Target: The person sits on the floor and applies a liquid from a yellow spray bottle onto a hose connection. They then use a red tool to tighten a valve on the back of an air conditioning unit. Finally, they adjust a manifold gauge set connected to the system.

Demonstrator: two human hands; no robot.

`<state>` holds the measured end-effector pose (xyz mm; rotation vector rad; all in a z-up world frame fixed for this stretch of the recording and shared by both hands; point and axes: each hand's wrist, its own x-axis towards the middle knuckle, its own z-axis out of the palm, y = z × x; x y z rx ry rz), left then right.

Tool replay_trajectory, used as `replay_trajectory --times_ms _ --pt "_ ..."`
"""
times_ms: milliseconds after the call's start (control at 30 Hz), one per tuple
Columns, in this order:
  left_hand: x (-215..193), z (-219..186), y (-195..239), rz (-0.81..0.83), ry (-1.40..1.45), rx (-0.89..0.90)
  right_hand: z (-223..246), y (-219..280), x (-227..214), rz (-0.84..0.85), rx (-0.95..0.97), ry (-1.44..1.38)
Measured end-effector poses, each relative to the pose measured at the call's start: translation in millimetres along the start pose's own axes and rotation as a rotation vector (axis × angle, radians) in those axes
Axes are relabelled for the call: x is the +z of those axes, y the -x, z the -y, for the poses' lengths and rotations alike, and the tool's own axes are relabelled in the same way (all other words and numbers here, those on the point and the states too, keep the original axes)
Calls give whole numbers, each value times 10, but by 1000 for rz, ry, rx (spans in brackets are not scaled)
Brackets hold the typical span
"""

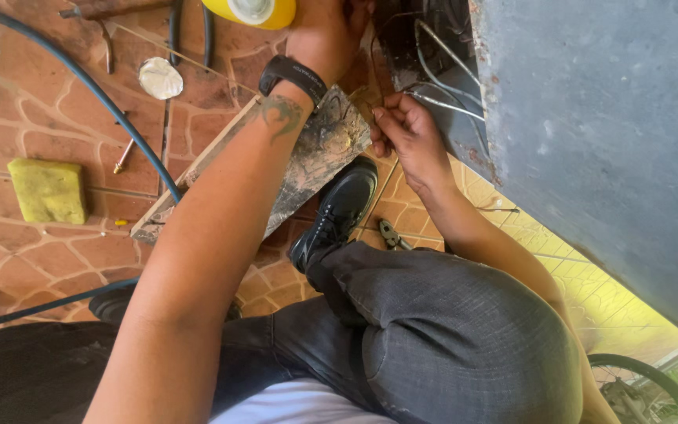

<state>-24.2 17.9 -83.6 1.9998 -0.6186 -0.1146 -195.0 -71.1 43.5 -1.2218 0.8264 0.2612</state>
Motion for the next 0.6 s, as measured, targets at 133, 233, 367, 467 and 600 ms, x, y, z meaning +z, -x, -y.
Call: replay_trajectory --times_ms 133,233,367,467,600 --pt "46 -55 20 243 -86 -264 -34 -7 -12 4 -5 10" --pt "64 -141 -19 254 -21 -222 -46 -10 -19 7 -12 13" --pt "51 -284 -28 82 0 -155 -29 -13 -9 0 -12 17" --pt "41 -337 -10 116 198 -59 -35 -9 -8 3 -5 9" --pt "53 -365 -44 224 290 2 -46 -27 -19 0 4 20"
